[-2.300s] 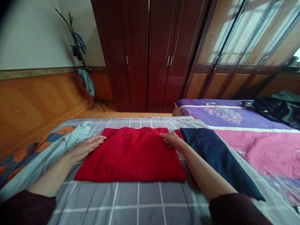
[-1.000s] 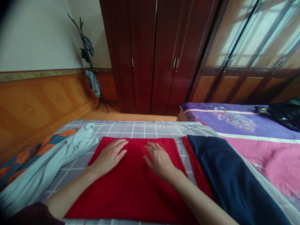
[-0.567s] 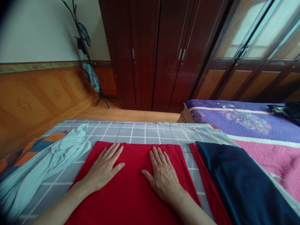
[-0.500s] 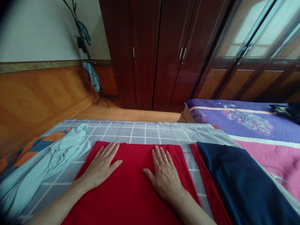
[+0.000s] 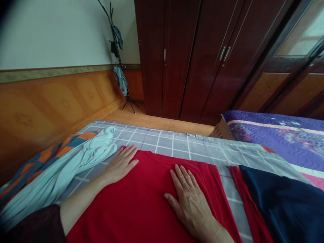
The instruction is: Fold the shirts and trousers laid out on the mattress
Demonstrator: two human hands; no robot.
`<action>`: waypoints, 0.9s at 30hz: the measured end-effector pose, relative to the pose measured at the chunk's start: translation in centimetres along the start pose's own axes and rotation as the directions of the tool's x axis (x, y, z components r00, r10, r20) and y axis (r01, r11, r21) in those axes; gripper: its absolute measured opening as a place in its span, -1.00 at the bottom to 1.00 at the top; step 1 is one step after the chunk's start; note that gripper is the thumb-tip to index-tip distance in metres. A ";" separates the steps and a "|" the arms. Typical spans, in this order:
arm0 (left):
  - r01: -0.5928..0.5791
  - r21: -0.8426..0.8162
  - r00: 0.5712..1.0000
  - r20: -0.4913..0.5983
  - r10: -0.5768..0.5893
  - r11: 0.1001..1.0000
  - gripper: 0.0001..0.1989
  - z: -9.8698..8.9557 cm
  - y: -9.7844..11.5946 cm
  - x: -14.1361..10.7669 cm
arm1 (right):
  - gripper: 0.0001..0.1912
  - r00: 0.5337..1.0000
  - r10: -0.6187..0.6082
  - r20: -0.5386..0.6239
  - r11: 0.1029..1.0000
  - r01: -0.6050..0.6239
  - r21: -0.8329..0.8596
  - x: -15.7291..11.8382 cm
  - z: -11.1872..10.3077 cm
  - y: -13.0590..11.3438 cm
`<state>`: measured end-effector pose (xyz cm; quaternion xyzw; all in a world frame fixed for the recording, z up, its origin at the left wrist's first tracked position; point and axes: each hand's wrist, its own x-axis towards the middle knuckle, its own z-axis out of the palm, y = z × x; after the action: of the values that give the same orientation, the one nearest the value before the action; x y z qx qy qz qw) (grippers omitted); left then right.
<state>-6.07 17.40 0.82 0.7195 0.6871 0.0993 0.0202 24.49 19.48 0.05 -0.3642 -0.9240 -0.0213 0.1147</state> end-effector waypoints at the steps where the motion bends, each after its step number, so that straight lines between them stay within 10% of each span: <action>1: 0.050 0.016 0.998 -0.040 -0.049 0.999 -0.45 -0.1 -1.1 0.3 | -0.35 1.000 -0.004 -0.007 1.000 0.004 -0.007 0.0 0.1 0.1; 9: 0.196 0.007 0.946 -0.266 -0.187 0.981 -0.84 -1.1 -5.3 0.8 | -0.35 0.999 -0.014 -0.043 1.000 0.014 -0.005 0.1 0.7 0.3; 15: 0.059 -0.135 0.919 -0.379 -0.107 0.989 -0.84 -3.4 -1.4 0.5 | -0.35 0.998 -0.007 -0.062 0.999 0.009 0.044 0.0 0.9 0.4; 18: -0.229 -0.271 0.965 -0.190 0.181 0.935 -0.67 -4.0 2.3 -0.5 | -0.35 0.997 -0.010 -0.072 0.999 0.013 0.032 0.1 1.0 0.5; 21: -0.368 -0.280 0.911 0.080 0.404 0.887 -0.42 -3.0 4.6 -1.6 | -0.35 0.997 -0.009 -0.078 1.000 0.010 0.024 0.1 1.1 0.6; 27: -0.353 -0.125 0.917 0.149 0.369 0.927 -0.28 -1.1 2.5 -2.9 | -0.36 0.997 -0.019 -0.074 0.999 0.022 0.039 0.1 1.0 0.6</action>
<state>-3.91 14.27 1.98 0.8379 0.5327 0.0723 0.0942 24.59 20.10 -0.92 -0.3515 -0.9230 -0.0174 0.1559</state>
